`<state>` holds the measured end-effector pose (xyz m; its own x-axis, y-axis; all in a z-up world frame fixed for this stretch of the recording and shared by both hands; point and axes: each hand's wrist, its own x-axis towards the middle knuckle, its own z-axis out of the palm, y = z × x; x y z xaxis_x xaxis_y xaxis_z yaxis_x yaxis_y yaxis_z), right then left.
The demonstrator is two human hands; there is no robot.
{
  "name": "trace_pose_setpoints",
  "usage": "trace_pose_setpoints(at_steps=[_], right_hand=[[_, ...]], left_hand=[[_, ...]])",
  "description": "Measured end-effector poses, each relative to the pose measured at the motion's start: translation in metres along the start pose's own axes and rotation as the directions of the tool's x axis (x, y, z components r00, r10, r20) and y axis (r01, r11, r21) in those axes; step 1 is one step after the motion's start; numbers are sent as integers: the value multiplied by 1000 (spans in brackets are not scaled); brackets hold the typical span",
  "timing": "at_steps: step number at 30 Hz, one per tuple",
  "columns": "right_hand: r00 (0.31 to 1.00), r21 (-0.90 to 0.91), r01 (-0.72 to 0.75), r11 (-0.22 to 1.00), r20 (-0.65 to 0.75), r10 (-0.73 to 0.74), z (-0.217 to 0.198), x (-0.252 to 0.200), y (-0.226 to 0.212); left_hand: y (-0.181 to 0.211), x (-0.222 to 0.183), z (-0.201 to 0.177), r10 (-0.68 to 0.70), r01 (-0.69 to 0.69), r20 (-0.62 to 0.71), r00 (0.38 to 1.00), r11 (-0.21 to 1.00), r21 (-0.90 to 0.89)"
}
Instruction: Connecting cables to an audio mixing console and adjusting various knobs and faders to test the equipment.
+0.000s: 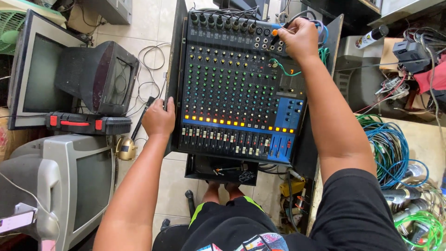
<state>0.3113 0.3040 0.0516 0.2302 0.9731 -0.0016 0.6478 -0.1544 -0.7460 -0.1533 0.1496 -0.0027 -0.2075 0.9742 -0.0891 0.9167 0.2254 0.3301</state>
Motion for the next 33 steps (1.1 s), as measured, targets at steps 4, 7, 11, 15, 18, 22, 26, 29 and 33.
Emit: trace_pose_setpoints(at_steps=[4,7,11,15,18,22,26,29,33], right_hand=[[994,-32,60,998,-92,-63,8,-8,-11],[985,18,128,992,-120,-125,16,-7,-4],[984,80,124,989,-139,-112,20,-11,-13],[986,99,117,988,-134,-104,23,-15,-18],[985,28,126,992,-120,-122,23,-19,-23],[978,-183,155,971,-110,-177,31,-13,-4],[972,-161,168,973,-138,-191,40,-6,7],[965,-147,180,973,-163,-204,41,-17,-8],[941,158,289,944,-230,-249,28,-36,-45]], left_hand=[[-1,1,2,7,-7,-13,1000,1000,9],[-1,0,2,22,-22,-28,999,1000,10],[-1,0,1,26,-25,-27,999,1000,6],[0,-1,0,17,-17,-40,999,1000,3],[0,-1,-1,20,-20,-37,999,1000,2],[-2,0,3,32,-32,-70,997,999,3],[0,0,0,25,-25,-49,998,1000,1],[-1,-1,1,39,-39,-70,997,999,11],[1,0,-1,43,-43,-63,997,999,1]])
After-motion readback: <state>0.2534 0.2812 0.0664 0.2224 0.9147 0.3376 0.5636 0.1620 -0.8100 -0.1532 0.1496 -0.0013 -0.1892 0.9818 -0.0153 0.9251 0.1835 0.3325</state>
